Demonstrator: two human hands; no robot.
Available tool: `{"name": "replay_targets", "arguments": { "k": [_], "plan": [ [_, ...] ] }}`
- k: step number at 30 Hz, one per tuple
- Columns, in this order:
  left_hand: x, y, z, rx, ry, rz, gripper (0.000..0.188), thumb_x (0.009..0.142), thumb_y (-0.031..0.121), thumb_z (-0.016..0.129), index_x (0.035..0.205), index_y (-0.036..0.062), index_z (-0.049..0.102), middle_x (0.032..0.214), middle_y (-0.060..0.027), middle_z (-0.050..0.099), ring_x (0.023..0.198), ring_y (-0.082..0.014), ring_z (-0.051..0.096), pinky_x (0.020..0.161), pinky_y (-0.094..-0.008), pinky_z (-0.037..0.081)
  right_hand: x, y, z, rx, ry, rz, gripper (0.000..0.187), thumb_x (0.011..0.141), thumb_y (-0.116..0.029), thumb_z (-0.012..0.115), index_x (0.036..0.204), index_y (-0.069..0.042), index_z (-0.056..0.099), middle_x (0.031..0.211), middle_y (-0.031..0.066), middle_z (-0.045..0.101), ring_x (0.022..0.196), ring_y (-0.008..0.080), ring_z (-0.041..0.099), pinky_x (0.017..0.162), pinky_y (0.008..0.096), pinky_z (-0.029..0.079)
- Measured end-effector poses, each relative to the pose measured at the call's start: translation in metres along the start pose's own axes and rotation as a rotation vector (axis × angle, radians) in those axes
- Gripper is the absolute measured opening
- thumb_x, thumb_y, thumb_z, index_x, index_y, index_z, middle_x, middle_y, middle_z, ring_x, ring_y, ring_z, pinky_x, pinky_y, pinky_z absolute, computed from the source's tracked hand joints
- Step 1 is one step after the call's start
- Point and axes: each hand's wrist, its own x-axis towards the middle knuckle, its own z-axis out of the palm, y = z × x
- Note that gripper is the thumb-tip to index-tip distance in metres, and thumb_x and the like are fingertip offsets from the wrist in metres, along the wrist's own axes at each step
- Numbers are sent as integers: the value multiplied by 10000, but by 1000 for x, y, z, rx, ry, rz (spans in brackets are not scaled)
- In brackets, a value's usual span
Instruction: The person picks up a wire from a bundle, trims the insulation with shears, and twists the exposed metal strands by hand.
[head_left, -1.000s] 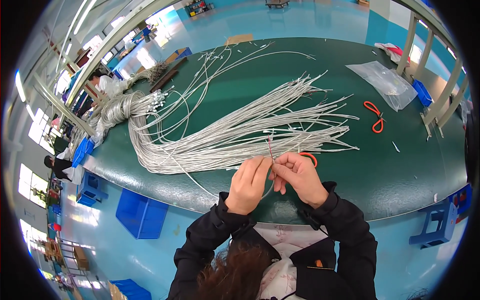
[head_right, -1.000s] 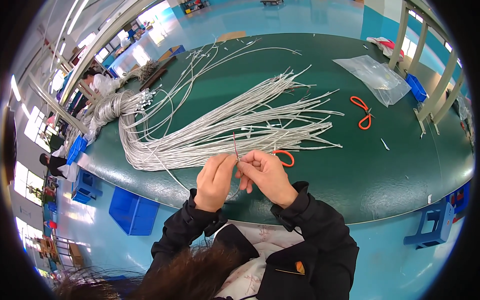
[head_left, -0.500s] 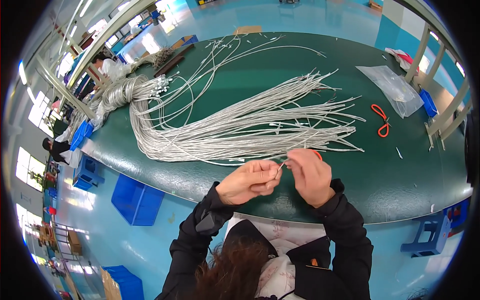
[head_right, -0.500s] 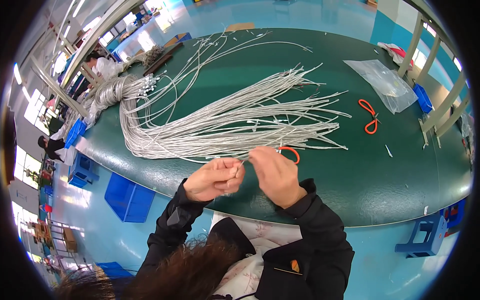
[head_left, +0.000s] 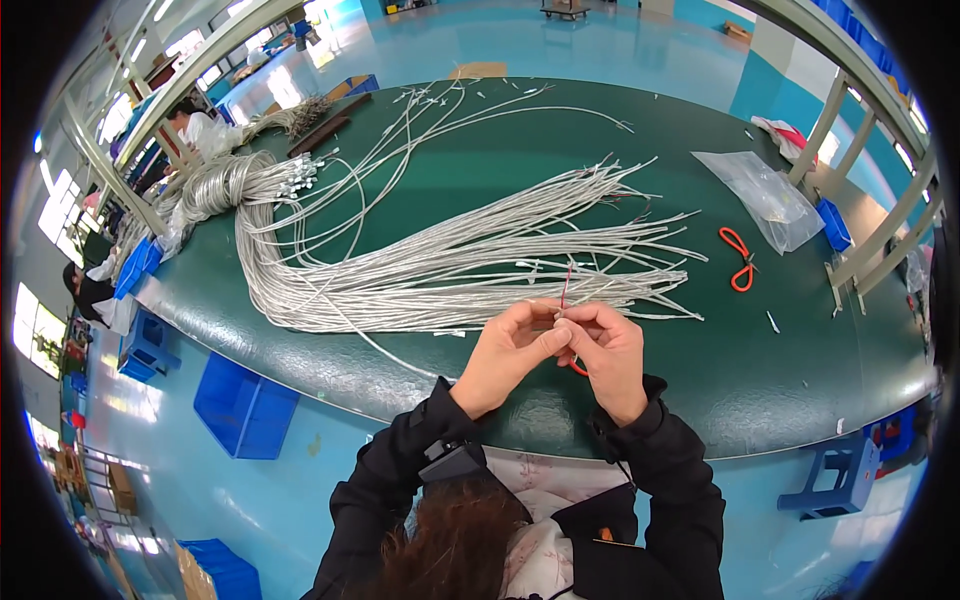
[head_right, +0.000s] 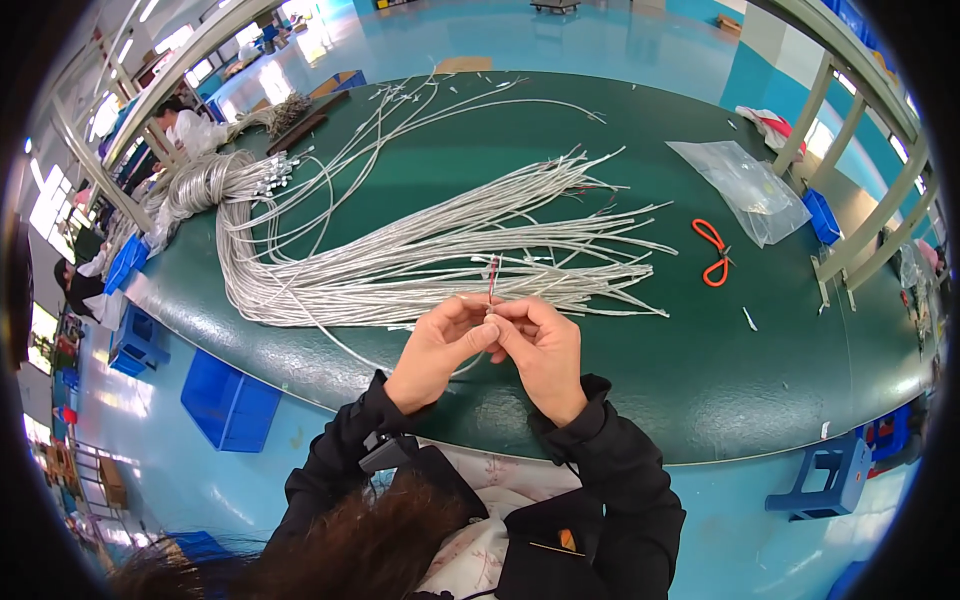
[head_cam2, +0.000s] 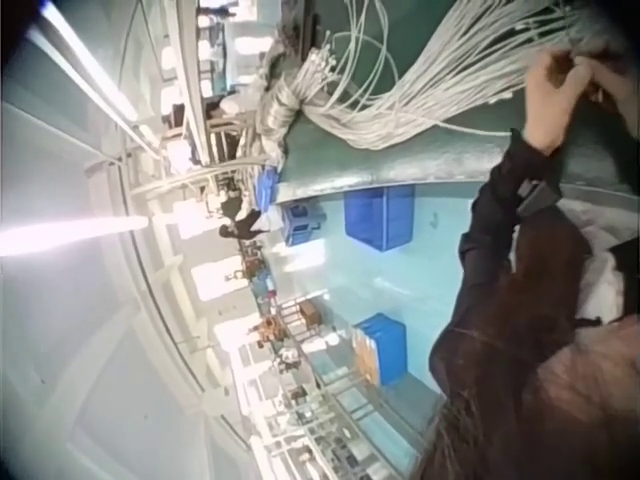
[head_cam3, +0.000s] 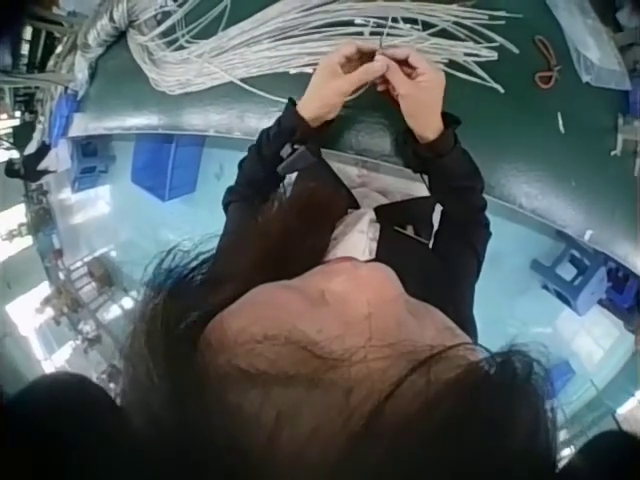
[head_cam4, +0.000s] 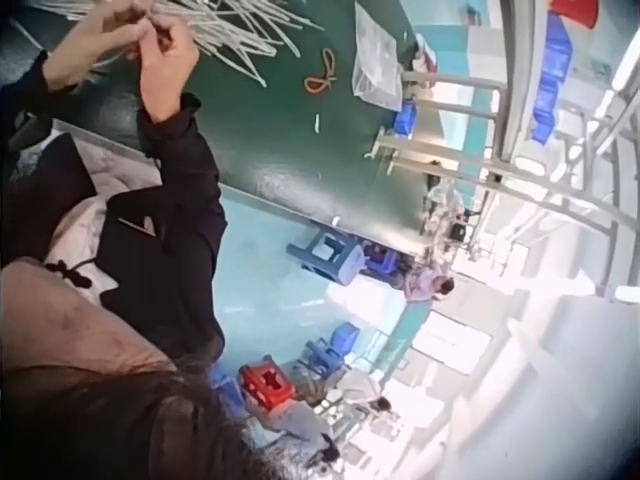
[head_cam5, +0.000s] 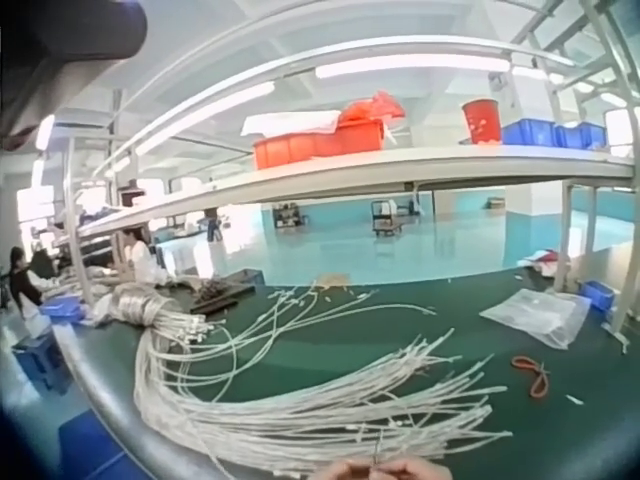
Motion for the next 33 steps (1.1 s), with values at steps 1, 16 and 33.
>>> {"name": "replay_targets", "arguments": {
  "k": [1,16,33],
  "plan": [
    [1,-4,-1,-99,28,-46,212,851,74,646,1046,7,597,960,-50,619,846,-95,575,750,-227,467,1,0,1,14,14,3,86,886,-24,561,944,39,564,854,79,618,642,110,602,549,218,487],
    [31,-33,-16,-118,-22,-176,154,920,107,550,1020,22,632,809,-21,636,650,-55,487,559,-186,360,16,2,-21,60,149,88,138,891,-61,546,993,30,571,798,38,608,621,61,526,549,183,421],
    [28,-35,-20,-144,-108,-208,154,926,102,540,1014,3,616,812,-40,635,633,-57,465,561,-182,360,16,10,-18,-61,178,119,63,854,-33,597,894,15,603,757,7,609,596,23,485,537,162,386]
  ]
}}
